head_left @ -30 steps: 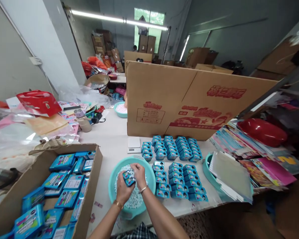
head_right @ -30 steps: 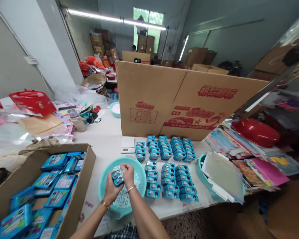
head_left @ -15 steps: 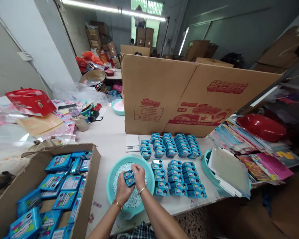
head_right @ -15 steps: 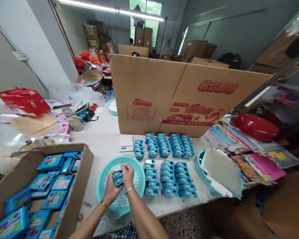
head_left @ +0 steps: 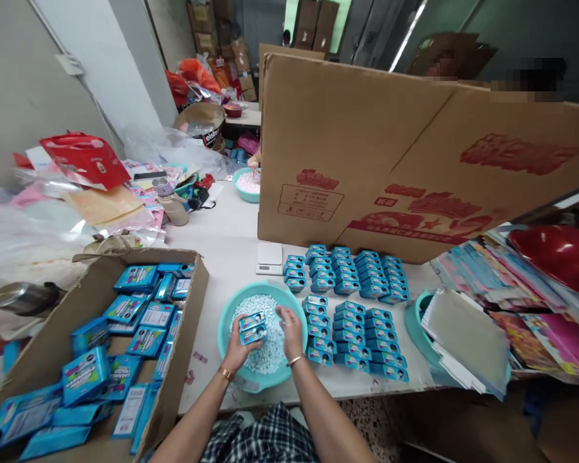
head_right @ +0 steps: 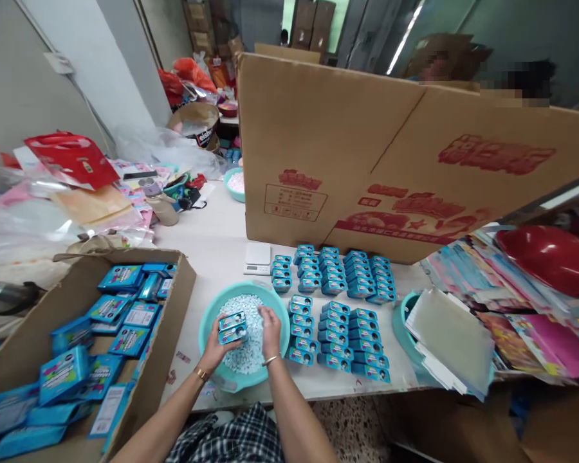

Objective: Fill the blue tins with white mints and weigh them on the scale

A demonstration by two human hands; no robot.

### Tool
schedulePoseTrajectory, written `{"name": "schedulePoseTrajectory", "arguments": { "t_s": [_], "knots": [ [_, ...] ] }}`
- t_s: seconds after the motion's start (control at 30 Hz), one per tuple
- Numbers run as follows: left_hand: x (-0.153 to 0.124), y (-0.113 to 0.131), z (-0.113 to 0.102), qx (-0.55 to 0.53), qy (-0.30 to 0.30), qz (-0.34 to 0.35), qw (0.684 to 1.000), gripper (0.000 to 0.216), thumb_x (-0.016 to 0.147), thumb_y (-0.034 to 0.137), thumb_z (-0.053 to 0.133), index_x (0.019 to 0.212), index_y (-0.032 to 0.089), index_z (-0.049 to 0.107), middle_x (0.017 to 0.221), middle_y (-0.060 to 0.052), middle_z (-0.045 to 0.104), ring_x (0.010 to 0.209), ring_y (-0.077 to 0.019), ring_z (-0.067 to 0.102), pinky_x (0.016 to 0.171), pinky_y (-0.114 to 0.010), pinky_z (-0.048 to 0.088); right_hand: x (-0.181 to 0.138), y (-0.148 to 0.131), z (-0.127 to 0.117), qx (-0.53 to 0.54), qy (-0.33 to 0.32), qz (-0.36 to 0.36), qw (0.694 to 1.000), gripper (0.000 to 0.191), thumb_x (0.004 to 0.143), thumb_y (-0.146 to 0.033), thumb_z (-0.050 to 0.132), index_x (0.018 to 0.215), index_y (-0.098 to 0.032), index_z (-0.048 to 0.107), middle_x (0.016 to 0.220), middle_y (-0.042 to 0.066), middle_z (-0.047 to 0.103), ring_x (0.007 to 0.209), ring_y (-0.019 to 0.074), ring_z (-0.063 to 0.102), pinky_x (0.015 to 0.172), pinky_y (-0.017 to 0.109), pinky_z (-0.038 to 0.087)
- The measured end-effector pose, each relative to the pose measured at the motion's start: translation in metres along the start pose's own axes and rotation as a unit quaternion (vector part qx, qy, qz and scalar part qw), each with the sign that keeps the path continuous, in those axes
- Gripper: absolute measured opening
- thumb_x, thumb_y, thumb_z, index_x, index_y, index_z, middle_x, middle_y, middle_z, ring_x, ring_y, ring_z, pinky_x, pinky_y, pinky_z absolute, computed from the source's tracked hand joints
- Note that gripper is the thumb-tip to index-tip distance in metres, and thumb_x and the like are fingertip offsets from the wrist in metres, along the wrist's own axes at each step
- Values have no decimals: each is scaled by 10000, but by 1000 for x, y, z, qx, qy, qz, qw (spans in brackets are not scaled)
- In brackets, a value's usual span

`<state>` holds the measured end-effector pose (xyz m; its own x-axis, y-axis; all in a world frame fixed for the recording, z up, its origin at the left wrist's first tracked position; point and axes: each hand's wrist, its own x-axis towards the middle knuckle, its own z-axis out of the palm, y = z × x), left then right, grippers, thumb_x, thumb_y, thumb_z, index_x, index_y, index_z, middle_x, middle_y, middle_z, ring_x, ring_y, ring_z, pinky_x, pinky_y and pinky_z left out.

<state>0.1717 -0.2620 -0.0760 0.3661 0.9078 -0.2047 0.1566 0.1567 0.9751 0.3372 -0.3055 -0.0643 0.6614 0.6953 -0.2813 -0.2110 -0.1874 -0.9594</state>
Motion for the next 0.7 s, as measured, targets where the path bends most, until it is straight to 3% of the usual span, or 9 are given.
{"name": "schedulePoseTrajectory", "arguments": {
  "t_s": [0.1, 0.2, 0.23, 0.3, 0.37, 0.43, 0.5, 0.63, 0.7],
  "knots": [
    [-9, 10, -8, -52, -23, -42, 998, 822, 572, 248, 824, 1275, 272, 397, 1199, -46, 627, 1030, -232, 670, 960, -450, 530, 7, 24, -17, -139, 6, 6, 990, 393, 804, -472, 546, 957, -158, 726, 1026, 125, 728, 1032, 288, 636, 926, 385, 459],
    [-15, 16, -15, -34, -28, -44, 998, 790, 568, 223, 824, 1252, 266, 431, 1231, -63, 609, 1067, -241, 654, 983, -456, 519, -3, 47, -6, -253, -66, -2, 965, 360, 724, -297, 664, 1058, -178, 723, 1162, 152, 681, 1163, 323, 567, 1032, 435, 387],
    [-16, 18, -19, -28, -32, -38, 998, 782, 577, 218, 819, 1256, 265, 434, 1245, -69, 602, 1090, -243, 644, 1000, -454, 508, -9, 54, 1, -317, -106, -7, 942, 421, 728, -246, 659, 1144, -191, 694, 1265, 164, 630, 1231, 332, 522, 1042, 451, 376],
    [-18, 22, -27, -23, -34, -32, 999, 775, 604, 226, 808, 1275, 265, 422, 1254, -75, 600, 1116, -246, 633, 1017, -447, 499, -20, 65, 18, -461, -193, -17, 866, 554, 764, -208, 634, 1315, -232, 585, 1469, 167, 460, 1355, 358, 393, 1029, 503, 377],
    [-20, 30, -36, -32, -27, -37, 998, 777, 623, 251, 801, 1290, 263, 403, 1235, -73, 612, 1093, -250, 644, 986, -440, 521, -29, 72, 30, -552, -254, -31, 793, 631, 791, -276, 646, 1400, -272, 483, 1569, 151, 311, 1413, 393, 277, 1004, 569, 373],
    [-23, 40, -45, -40, -17, -40, 998, 765, 635, 277, 797, 1286, 263, 397, 1218, -66, 620, 1061, -248, 656, 944, -427, 544, -33, 77, 37, -580, -283, -57, 762, 656, 794, -387, 665, 1407, -286, 456, 1574, 148, 292, 1406, 408, 259, 1006, 608, 349],
    [-25, 53, -49, -40, -15, -33, 999, 744, 641, 285, 798, 1271, 263, 403, 1217, -58, 616, 1067, -244, 651, 947, -417, 543, -34, 79, 39, -559, -286, -65, 776, 589, 798, -414, 657, 1349, -266, 507, 1507, 162, 381, 1360, 388, 327, 1024, 587, 338],
    [-32, 79, -51, -34, -36, -7, 999, 732, 660, 253, 791, 1280, 269, 402, 1288, -67, 569, 1173, -254, 597, 1018, -426, 504, -27, 80, 38, -415, -247, 22, 876, 290, 799, -301, 625, 1075, -211, 640, 1244, 148, 584, 1157, 312, 534, 970, 448, 409],
    [-37, 91, -51, -20, -49, 16, 998, 726, 667, 238, 789, 1290, 269, 419, 1354, -80, 529, 1276, -278, 528, 1082, -451, 454, -22, 78, 36, -363, -220, 51, 904, 190, 800, -296, 607, 959, -200, 650, 1123, 126, 633, 1035, 278, 596, 901, 390, 443]
  ]
}}
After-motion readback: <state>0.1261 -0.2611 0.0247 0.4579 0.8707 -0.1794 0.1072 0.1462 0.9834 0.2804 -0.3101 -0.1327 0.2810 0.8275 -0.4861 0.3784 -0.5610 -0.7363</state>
